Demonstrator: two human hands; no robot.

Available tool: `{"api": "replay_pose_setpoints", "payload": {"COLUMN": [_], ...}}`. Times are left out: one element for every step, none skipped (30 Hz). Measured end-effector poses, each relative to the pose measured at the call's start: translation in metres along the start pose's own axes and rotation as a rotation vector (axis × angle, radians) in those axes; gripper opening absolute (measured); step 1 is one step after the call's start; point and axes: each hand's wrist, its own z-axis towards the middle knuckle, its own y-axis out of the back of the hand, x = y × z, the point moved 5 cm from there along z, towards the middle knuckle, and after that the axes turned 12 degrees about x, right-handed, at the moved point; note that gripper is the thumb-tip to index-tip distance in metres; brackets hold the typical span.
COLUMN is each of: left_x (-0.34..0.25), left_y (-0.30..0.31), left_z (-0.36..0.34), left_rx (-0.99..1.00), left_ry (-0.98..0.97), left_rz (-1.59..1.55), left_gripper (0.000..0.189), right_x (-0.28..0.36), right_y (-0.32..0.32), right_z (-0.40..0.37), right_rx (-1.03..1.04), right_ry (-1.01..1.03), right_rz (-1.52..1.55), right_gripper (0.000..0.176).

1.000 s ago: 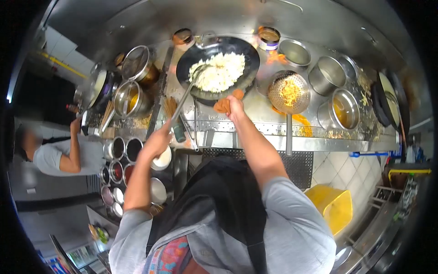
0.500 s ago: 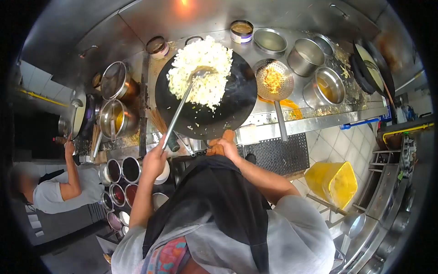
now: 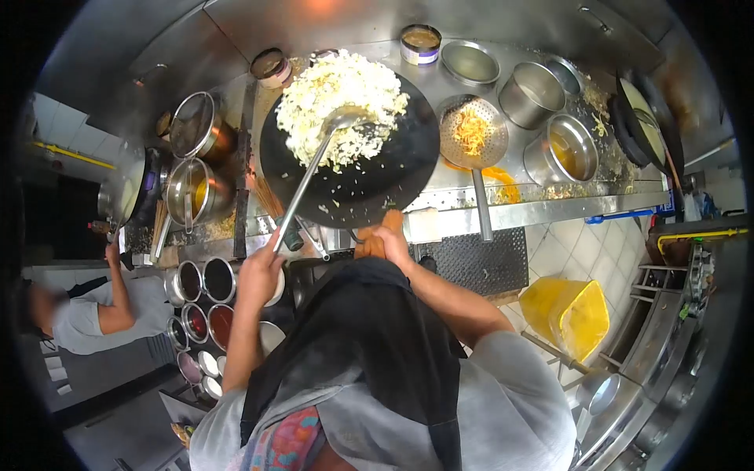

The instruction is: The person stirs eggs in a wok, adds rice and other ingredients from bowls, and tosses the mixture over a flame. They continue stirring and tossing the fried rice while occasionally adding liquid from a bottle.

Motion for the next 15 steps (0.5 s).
{"api": "replay_pose_setpoints", "payload": {"left_x": [-0.003,-0.009,-0.008,-0.009,-0.014,-0.010,-0.001,0.005,0.006,0.000,-0.008,-0.008,-0.012,-0.013,0.004], "left_y": [0.018,0.039,0.057,0.068,0.071,0.059,0.035,0.015,-0.001,-0.012,-0.014,-0.011,-0.005,-0.002,-0.009], "left_z": [-0.015,-0.028,-0.037,-0.041,-0.034,-0.018,0.004,0.018,0.025,0.031,0.024,0.015,0.007,-0.001,-0.004], "left_rx": [0.047,0.095,0.135,0.164,0.218,0.219,0.179,0.137,0.109,0.078,0.008,0.001,-0.024,-0.030,0.151], "left_ry": [0.027,0.055,0.064,0.070,0.080,0.086,0.070,0.050,0.087,0.125,0.104,0.104,0.019,-0.064,0.032], "left_rz": [-0.002,-0.004,-0.028,-0.050,0.045,0.045,0.123,0.206,0.180,0.150,0.113,0.113,-0.029,-0.170,-0.559], "left_gripper": [0.068,0.067,0.067,0.066,0.064,0.064,0.063,0.062,0.060,0.059,0.061,0.061,0.062,0.063,0.066], "right_x": [0.000,0.038,0.051,0.062,0.080,0.074,0.065,0.059,0.050,0.043,0.018,0.020,0.023,0.019,0.042], "right_y": [0.002,-0.039,-0.048,-0.042,-0.062,-0.058,-0.052,-0.048,-0.040,-0.044,-0.008,-0.004,0.000,0.004,-0.012], "right_z": [-0.001,0.000,0.028,0.056,0.063,0.062,0.061,0.058,0.035,0.006,-0.001,-0.007,-0.007,-0.011,-0.003], "right_rx": [0.039,-0.084,-0.140,-0.163,-0.241,-0.239,-0.208,-0.176,-0.151,-0.114,-0.003,0.002,0.018,0.022,-0.027], "right_ry": [-0.023,-0.049,-0.031,-0.065,-0.101,-0.107,-0.098,-0.083,-0.079,-0.046,0.018,0.021,-0.013,-0.054,-0.014], "right_rz": [0.042,0.200,0.196,0.022,-0.046,-0.046,-0.059,-0.070,-0.111,-0.008,-0.111,-0.114,-0.027,0.070,-0.022], "right_gripper": [0.027,0.026,0.023,0.022,0.019,0.019,0.020,0.021,0.022,0.028,0.030,0.030,0.030,0.030,0.030]}}
